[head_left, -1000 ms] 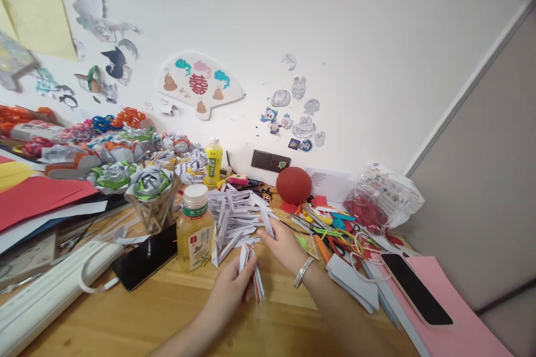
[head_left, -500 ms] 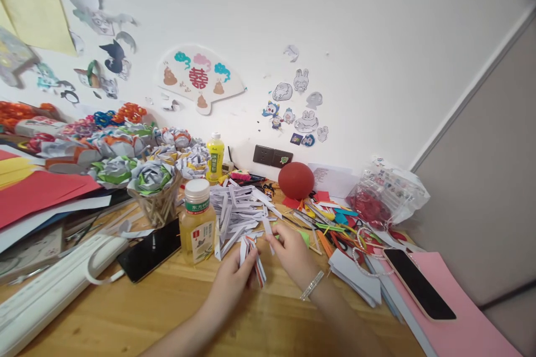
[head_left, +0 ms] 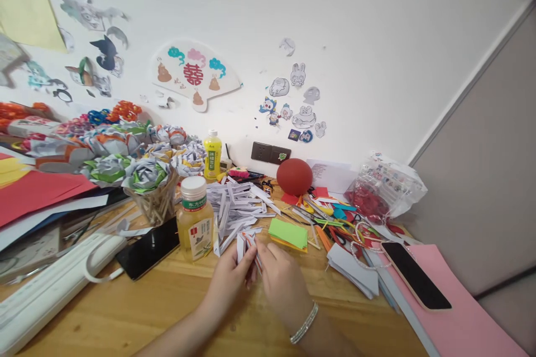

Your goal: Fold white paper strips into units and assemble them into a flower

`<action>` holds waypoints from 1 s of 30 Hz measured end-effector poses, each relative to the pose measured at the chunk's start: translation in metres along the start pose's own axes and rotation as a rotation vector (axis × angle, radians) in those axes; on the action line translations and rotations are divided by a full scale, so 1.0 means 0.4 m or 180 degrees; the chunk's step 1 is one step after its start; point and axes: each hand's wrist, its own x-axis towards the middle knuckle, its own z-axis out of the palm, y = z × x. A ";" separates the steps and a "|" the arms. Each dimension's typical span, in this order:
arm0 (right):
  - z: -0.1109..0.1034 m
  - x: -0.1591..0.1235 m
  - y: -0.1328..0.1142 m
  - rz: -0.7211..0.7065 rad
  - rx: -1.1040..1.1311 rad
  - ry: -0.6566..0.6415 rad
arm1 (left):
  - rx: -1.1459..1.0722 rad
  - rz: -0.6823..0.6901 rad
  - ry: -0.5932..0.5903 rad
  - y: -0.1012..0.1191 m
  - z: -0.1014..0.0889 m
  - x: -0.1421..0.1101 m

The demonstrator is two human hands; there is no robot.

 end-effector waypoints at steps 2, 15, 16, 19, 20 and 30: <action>-0.003 0.001 -0.005 0.0027 0.0024 -0.0032 | -0.0024 -0.0025 -0.0071 -0.004 -0.001 0.001; -0.026 -0.037 0.028 -0.0248 0.1157 -0.0381 | -0.0500 -0.0376 -0.0010 0.001 -0.022 0.020; -0.027 -0.041 0.031 -0.0278 0.1236 -0.0402 | -0.0529 -0.0334 0.0032 0.004 -0.023 0.021; -0.019 -0.049 0.034 -0.0317 0.1441 -0.0406 | -0.0658 -0.0205 0.0112 0.007 -0.022 0.022; -0.014 -0.051 0.032 -0.0316 0.1504 -0.0363 | -0.0686 -0.0178 0.0120 0.007 -0.021 0.022; 0.029 -0.058 0.018 -0.0231 0.1860 -0.0063 | -0.0587 -0.0106 0.0148 0.003 -0.020 0.020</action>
